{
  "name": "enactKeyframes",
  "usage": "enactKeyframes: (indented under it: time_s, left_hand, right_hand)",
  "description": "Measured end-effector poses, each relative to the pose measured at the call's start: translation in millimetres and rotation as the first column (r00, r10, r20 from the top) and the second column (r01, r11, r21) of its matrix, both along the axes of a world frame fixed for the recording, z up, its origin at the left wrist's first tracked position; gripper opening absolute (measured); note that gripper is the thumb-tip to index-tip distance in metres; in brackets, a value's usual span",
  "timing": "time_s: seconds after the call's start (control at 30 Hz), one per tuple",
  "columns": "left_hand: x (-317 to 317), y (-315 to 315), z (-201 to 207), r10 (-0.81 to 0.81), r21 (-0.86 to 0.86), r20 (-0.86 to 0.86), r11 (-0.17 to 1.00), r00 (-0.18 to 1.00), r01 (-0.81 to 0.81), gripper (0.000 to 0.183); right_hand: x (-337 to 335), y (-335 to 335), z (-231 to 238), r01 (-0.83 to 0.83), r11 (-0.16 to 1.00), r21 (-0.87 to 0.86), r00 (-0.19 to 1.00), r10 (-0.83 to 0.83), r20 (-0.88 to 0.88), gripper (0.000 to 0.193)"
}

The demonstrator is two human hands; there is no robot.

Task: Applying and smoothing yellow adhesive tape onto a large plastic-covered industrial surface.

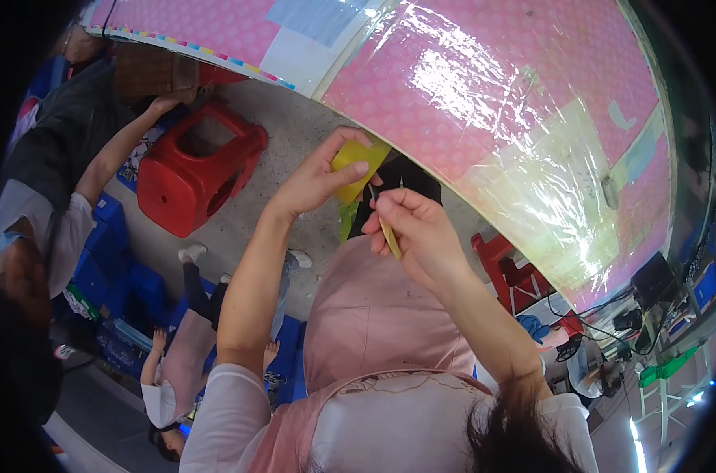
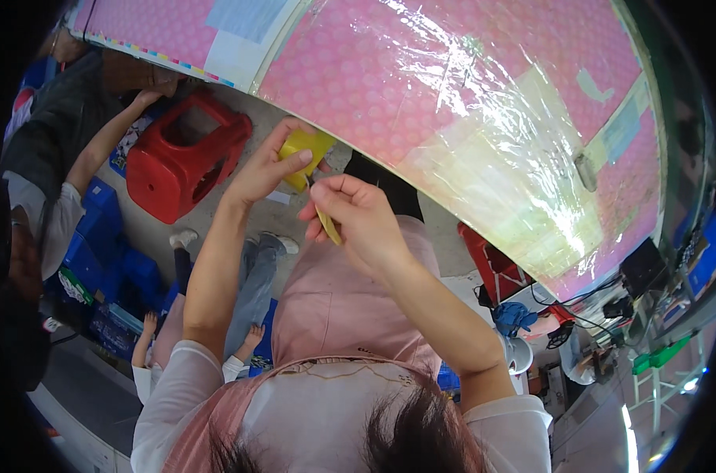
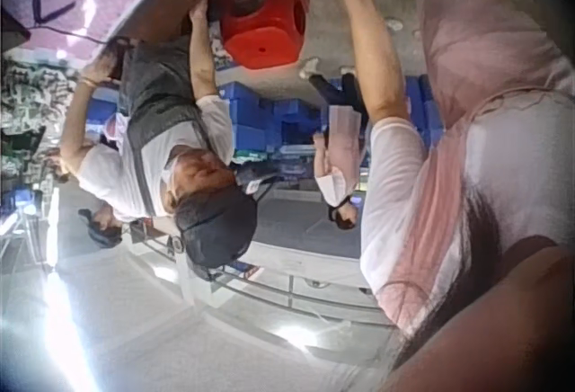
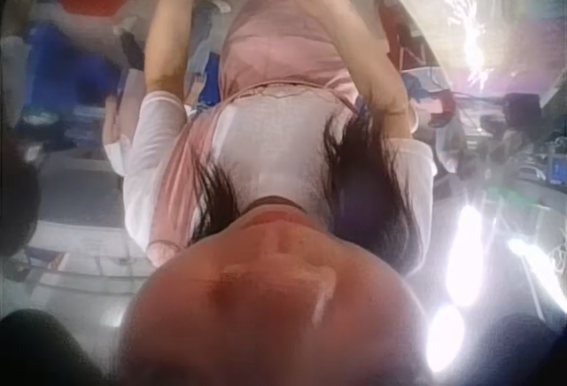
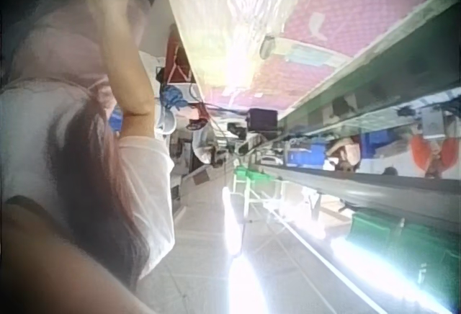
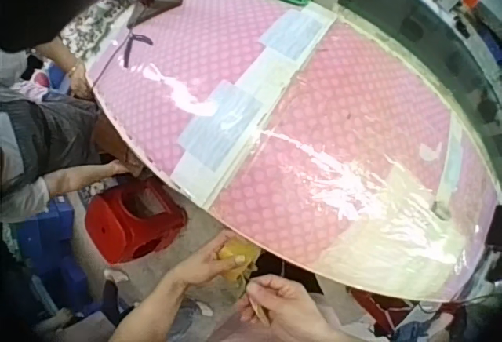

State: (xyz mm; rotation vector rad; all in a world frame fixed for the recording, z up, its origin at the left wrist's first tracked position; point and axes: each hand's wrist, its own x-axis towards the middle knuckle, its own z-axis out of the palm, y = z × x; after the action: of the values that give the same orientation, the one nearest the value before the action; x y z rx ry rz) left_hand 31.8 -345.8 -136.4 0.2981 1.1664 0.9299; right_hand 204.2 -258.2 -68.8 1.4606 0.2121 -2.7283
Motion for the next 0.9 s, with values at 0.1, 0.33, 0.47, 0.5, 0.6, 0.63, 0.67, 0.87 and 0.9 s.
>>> enactKeyframes:
  time_s: [0.1,0.33,0.47,0.5,0.6,0.63,0.67,0.87,0.9]
  left_hand:
    - [-0.1,1.5,-0.9,0.035,0.004,-0.030,0.999,0.999,-0.035,0.026]
    - [2.9,-2.6,-9.0,0.102,0.061,-0.030,0.993,0.994,-0.100,0.019]
    - [1.2,-1.6,-10.6,0.113,0.044,0.041,0.992,0.993,-0.115,0.018]
    - [-0.2,-2.6,-11.7,0.099,0.028,0.057,0.995,0.994,-0.100,0.018]
    - [-0.4,-2.8,-12.9,0.098,0.050,0.062,0.994,0.993,-0.101,0.019]
    - [-0.3,-2.0,-11.5,0.106,0.040,0.063,0.993,0.992,-0.109,0.019]
    - [0.0,-0.4,-8.2,0.114,0.029,0.064,0.993,0.991,-0.116,0.019]
    - [2.6,-0.8,-10.8,0.128,0.079,0.027,0.988,0.991,-0.130,0.018]
    - [2.3,-1.6,-11.2,0.132,0.080,0.025,0.988,0.991,-0.134,0.017]
  right_hand:
    - [-7.7,-1.9,1.8,0.177,0.974,-0.141,0.984,-0.174,0.029,0.021]
    - [-24.4,-3.1,12.3,0.293,0.911,-0.291,0.953,-0.251,0.171,0.015]
    - [-21.8,-10.9,22.2,-0.003,0.990,0.141,0.995,-0.011,0.101,0.021]
    - [-20.1,-13.0,19.3,-0.102,0.945,0.311,0.987,0.058,0.148,0.022]
    - [-13.4,-16.9,10.5,-0.274,0.803,0.530,0.953,0.154,0.261,0.023]
    - [-11.8,-14.9,9.2,-0.248,0.855,0.456,0.957,0.145,0.250,0.022]
    - [-11.0,-14.0,7.7,-0.221,0.899,0.378,0.961,0.135,0.240,0.022]
    - [-18.9,-8.0,11.3,-0.022,1.000,0.015,0.989,0.020,0.146,0.023]
    - [-19.8,-5.8,11.3,-0.024,1.000,0.005,0.990,0.023,0.141,0.022]
